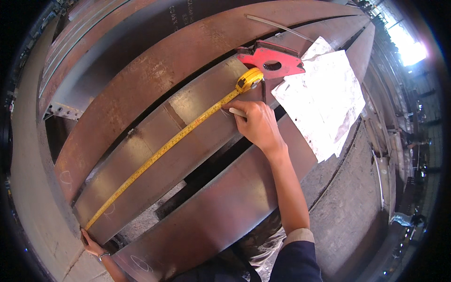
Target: The person measures several large metal beams with a tape measure and marks them with a white marker. They then use a square ruler to draw perpendicular lines on the beams. The person repeats this process on multiple beams.
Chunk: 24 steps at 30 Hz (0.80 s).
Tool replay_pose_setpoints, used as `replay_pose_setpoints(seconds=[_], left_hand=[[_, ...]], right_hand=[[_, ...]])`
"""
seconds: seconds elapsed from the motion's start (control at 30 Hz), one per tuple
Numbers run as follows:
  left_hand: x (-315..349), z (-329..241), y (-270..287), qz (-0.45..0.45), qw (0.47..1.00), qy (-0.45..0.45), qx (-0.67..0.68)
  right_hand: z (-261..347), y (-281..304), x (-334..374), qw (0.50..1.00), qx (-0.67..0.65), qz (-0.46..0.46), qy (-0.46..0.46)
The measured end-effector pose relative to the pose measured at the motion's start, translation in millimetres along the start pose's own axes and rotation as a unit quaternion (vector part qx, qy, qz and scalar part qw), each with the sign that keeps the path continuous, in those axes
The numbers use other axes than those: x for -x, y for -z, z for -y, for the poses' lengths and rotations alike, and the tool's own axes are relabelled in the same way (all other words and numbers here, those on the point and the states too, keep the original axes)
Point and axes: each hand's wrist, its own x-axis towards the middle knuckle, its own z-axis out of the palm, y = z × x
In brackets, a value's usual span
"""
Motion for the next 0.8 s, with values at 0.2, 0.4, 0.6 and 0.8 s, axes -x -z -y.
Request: replay_pose_setpoints(seconds=[0.2, 0.4, 0.6, 0.8], left_hand=[[5, -12, -2, -0.006, 1.0, -0.008, -0.002], [2, -4, -3, -0.014, 0.999, -0.042, -0.03], [0, 3, -8, -0.027, 0.998, -0.064, -0.008], [0, 5, -15, -0.038, 0.997, -0.065, 0.016]], right_hand=[[-2, -2, 6, 0.999, -0.002, -0.014, 0.038], [-7, 9, -1, 0.984, 0.046, -0.17, 0.003], [-13, 6, -32, 0.956, 0.184, -0.229, -0.027], [-12, 9, -29, 0.956, 0.24, -0.159, -0.047]])
